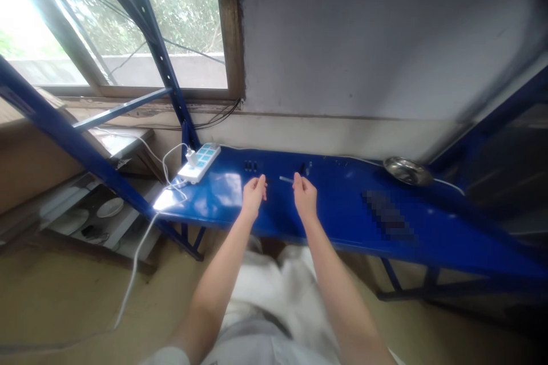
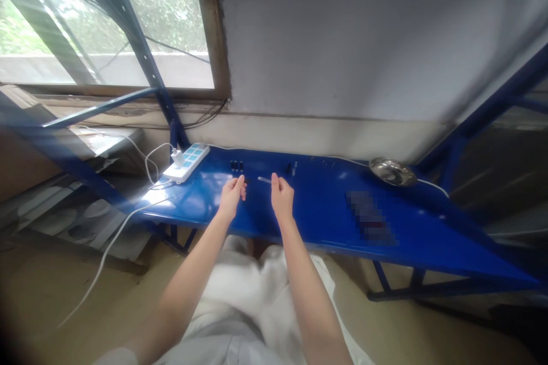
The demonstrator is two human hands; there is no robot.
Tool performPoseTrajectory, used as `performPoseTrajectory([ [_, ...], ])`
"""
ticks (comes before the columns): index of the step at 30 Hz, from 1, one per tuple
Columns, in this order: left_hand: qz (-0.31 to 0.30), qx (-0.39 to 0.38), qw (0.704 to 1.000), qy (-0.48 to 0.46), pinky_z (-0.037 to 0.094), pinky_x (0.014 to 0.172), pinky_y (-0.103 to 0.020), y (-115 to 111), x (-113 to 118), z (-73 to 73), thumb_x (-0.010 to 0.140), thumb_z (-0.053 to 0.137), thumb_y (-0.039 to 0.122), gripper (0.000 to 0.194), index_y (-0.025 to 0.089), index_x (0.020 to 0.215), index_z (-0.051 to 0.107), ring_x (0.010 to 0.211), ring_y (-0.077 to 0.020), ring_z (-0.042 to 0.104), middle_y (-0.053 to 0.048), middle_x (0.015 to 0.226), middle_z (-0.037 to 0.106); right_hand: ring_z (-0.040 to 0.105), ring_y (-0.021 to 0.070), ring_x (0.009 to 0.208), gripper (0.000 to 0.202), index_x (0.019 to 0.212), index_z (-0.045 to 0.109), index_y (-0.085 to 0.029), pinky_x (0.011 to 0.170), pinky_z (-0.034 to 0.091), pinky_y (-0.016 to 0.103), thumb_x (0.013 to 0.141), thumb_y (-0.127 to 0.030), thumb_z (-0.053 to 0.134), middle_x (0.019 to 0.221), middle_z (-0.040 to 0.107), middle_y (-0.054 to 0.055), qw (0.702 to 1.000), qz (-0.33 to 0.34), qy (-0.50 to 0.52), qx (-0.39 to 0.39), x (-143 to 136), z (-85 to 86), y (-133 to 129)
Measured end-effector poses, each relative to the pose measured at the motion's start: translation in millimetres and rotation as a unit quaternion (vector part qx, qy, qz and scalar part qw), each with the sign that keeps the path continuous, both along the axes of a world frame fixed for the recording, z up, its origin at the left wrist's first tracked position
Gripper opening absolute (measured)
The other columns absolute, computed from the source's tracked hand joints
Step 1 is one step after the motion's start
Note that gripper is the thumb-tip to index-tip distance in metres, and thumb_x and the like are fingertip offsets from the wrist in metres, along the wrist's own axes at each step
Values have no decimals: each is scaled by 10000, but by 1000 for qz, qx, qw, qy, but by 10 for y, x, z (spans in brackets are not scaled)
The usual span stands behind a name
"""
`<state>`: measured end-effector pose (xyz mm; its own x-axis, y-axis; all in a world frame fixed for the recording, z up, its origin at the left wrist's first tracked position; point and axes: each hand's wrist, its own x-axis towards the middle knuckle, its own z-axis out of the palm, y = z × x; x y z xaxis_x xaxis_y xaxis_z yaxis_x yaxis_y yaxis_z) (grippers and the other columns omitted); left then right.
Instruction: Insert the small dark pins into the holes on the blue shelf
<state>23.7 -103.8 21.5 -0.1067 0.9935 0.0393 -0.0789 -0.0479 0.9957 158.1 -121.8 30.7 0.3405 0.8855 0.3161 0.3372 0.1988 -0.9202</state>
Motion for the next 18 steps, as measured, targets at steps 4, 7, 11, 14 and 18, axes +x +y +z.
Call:
performPoseTrajectory([
  [4, -90, 9, 994, 61, 376, 464, -186, -28, 10, -9, 746, 548, 488, 347, 145, 694, 549, 435, -55, 450, 28, 534, 506, 420, 107, 549, 429, 637, 454, -193, 535, 343, 223, 776, -599, 434, 572, 455, -25, 998, 54, 18, -4, 23, -2, 34],
  [7, -101, 27, 992, 70, 382, 468, -187, -38, 44, -16, 755, 540, 470, 327, 145, 736, 558, 444, -57, 464, 24, 560, 522, 436, 111, 560, 393, 640, 474, -191, 558, 358, 231, 759, -565, 490, 583, 480, -23, 993, 114, 5, -8, 1, -12, 44],
  [11, -90, 49, 993, 63, 386, 473, -188, -8, 31, -27, 773, 529, 433, 293, 141, 779, 558, 451, -59, 475, 23, 576, 523, 464, 117, 576, 365, 661, 529, -185, 577, 375, 244, 762, -535, 499, 613, 531, -16, 982, 186, -21, -37, -10, -29, 58],
  [14, -83, 59, 993, 66, 383, 467, -185, 26, -4, -43, 784, 516, 418, 284, 140, 812, 563, 447, -58, 469, 24, 581, 519, 501, 127, 618, 348, 722, 586, -181, 607, 398, 258, 769, -514, 496, 692, 588, 4, 973, 222, -38, -56, 3, -35, 95],
  [18, -71, 64, 990, 99, 343, 438, -176, 66, -34, -70, 792, 500, 425, 305, 144, 848, 605, 436, -52, 424, 30, 568, 499, 537, 145, 694, 336, 756, 643, -184, 678, 418, 283, 744, -500, 530, 781, 625, 26, 969, 232, -70, -43, 40, -24, 156],
])
